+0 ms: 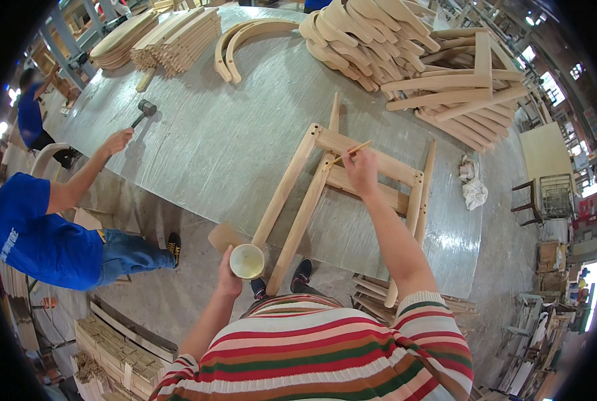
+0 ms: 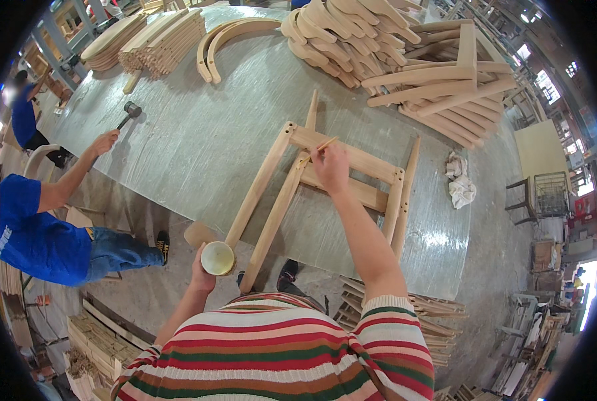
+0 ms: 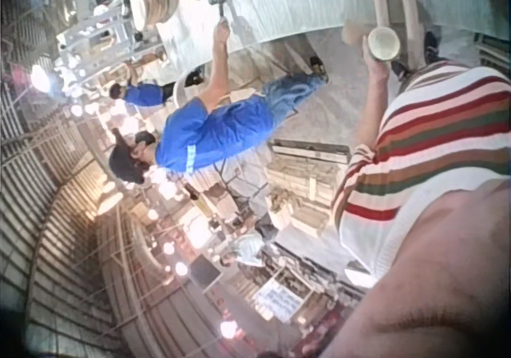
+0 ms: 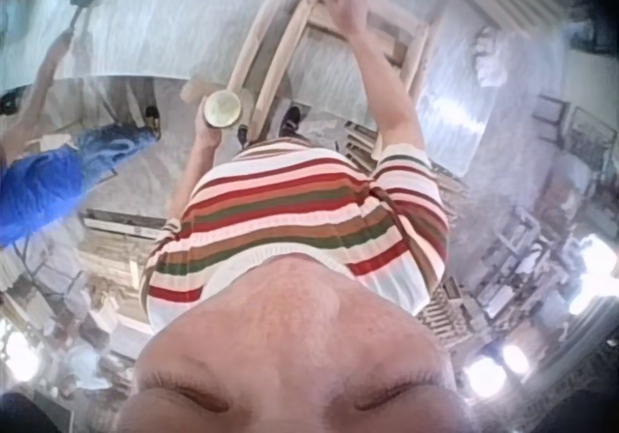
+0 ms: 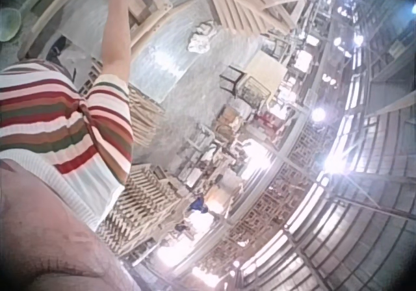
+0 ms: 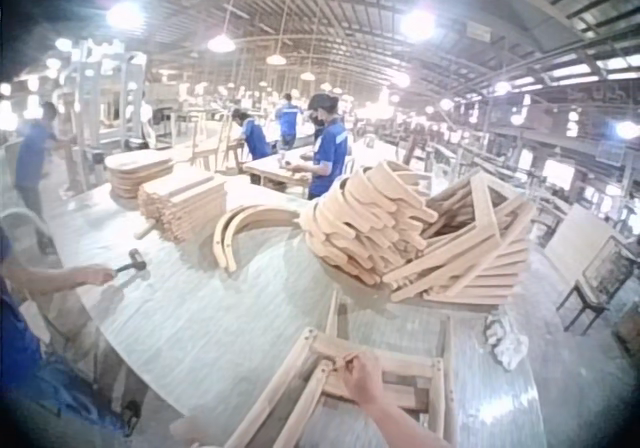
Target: The person handles curved wooden chair parts, then applies glue to a wooden chair frame using a brush. They walk to a station to mix a yellow liquid into a container, then return to the frame and use a pneumatic nail gun to fasten the parts together.
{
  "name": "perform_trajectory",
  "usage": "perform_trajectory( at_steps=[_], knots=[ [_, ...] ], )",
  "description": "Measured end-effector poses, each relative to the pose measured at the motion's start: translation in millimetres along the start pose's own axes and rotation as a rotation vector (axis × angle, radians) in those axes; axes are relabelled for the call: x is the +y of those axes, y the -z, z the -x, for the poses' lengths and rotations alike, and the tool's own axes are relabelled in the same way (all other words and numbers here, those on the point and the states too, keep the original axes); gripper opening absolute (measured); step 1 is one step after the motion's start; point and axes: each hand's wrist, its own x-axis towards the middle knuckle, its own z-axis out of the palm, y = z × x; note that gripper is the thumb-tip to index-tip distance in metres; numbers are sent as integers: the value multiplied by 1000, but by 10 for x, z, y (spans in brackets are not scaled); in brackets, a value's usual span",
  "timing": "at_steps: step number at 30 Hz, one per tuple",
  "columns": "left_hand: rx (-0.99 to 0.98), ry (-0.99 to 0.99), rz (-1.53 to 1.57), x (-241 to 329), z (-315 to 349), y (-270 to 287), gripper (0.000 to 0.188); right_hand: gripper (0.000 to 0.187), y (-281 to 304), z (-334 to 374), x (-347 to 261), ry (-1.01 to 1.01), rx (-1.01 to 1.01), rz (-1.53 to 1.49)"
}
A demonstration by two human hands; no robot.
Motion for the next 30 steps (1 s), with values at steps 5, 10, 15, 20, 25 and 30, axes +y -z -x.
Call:
perform_trajectory(
  at_steps=[5,10,15,20,25,30],
  knots=[
    [112,-124,32,12,56,27,34,12,-11,-79,49,1,-34,19],
    [103,-220,16,45,100,-85,37,19,-91,-87,150,48,-132,112],
    [117,-182,76,30,129,-201,39,22,-74,-241,122,0,-268,106],
    [74,-243,105,-45,157,-306,39,24,-29,-254,127,-13,-277,16],
    [-10,-244,96,-78,157,-331,38,24,86,-277,124,-28,-311,4],
    [-76,-229,74,-128,153,-440,39,27,81,-210,166,-11,-295,-58]
  ],
)
